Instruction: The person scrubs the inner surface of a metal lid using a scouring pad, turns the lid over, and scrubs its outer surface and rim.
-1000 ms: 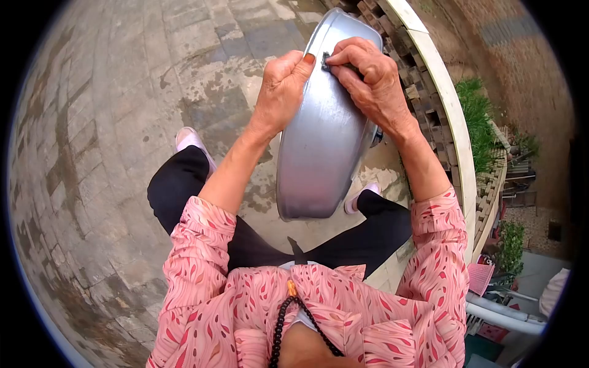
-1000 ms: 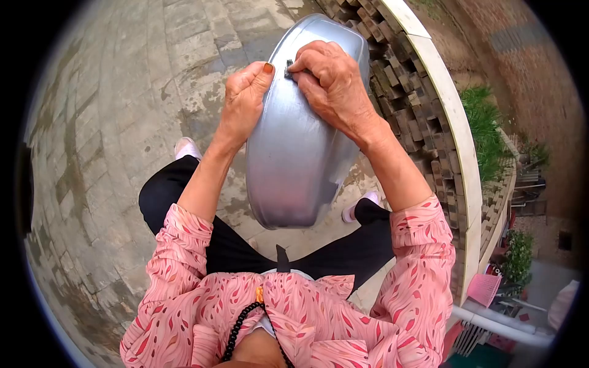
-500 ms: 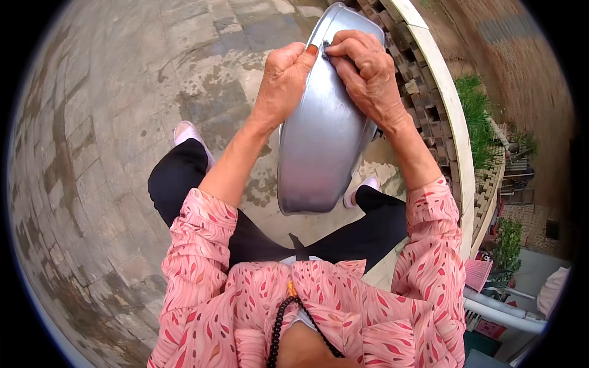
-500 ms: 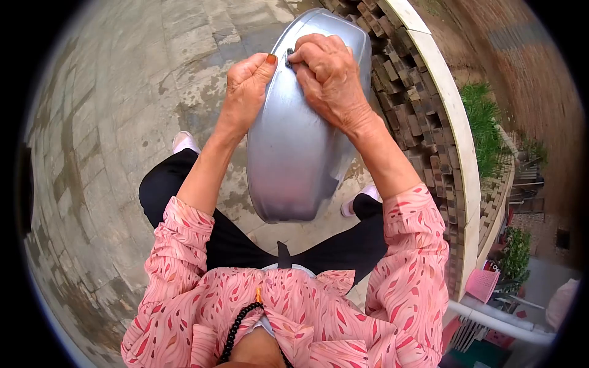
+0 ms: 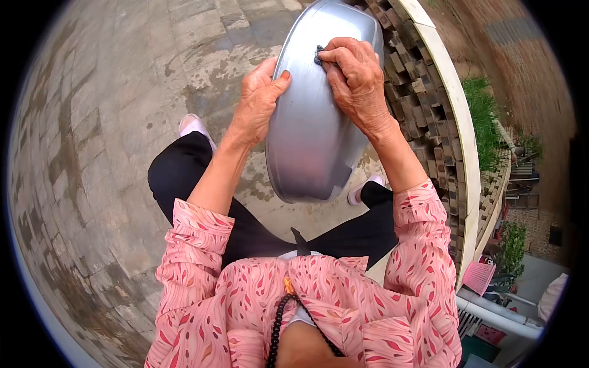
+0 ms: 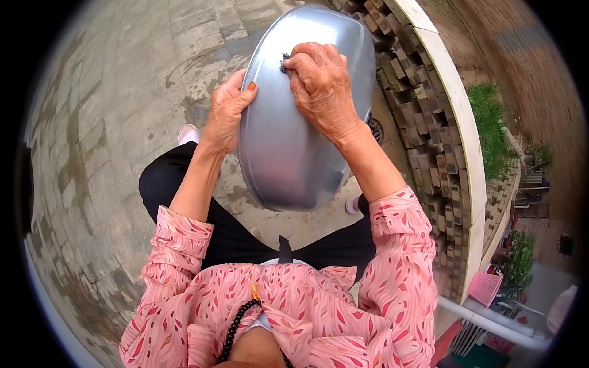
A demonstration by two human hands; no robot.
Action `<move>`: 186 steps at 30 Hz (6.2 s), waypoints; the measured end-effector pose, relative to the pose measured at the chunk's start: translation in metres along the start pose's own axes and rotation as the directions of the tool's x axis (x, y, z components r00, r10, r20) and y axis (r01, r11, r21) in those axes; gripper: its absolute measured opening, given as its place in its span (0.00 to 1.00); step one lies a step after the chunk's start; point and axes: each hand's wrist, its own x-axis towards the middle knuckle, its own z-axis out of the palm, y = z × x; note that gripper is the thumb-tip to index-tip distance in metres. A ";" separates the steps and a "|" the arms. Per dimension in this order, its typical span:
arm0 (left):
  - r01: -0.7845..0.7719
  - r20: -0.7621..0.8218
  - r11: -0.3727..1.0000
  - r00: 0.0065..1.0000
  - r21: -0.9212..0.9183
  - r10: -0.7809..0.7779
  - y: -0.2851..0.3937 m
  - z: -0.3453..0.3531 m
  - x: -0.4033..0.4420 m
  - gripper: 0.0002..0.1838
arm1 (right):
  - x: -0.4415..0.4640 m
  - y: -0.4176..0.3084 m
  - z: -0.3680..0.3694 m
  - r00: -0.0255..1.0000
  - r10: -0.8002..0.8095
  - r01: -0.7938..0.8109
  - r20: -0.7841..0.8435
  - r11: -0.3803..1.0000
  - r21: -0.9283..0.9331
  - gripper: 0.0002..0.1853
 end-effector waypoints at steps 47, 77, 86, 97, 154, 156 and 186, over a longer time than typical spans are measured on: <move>-0.036 -0.064 0.989 0.997 0.144 0.046 0.003 -0.007 0.017 0.17 | -0.023 -0.004 0.002 0.988 0.100 -0.082 -0.116 0.985 0.155 0.07; -0.042 -0.144 0.995 0.988 0.092 0.055 0.006 0.015 0.005 0.12 | 0.027 0.018 0.015 0.997 -0.051 0.055 0.051 0.994 -0.090 0.06; -0.084 -0.164 0.986 0.980 0.146 0.108 -0.004 0.009 0.014 0.15 | 0.027 0.017 0.008 0.988 -0.088 0.089 0.126 0.996 -0.004 0.07; -0.056 -0.099 0.977 0.992 0.205 0.078 0.014 0.010 0.016 0.17 | 0.012 0.007 -0.007 0.998 -0.054 0.054 -0.015 0.998 0.028 0.07; -0.095 -0.091 0.985 0.990 0.141 0.108 0.031 -0.016 0.022 0.18 | 0.012 -0.008 -0.014 0.910 -0.228 0.092 0.347 0.925 0.369 0.12; -0.097 -0.051 0.983 0.993 0.155 0.106 0.027 -0.013 0.021 0.20 | 0.045 0.032 0.001 0.970 -0.140 0.091 0.197 0.967 0.237 0.11; -0.188 0.055 0.930 0.982 0.316 0.180 -0.004 0.015 0.004 0.25 | 0.048 0.001 0.007 0.979 -0.088 0.068 0.186 0.991 0.113 0.03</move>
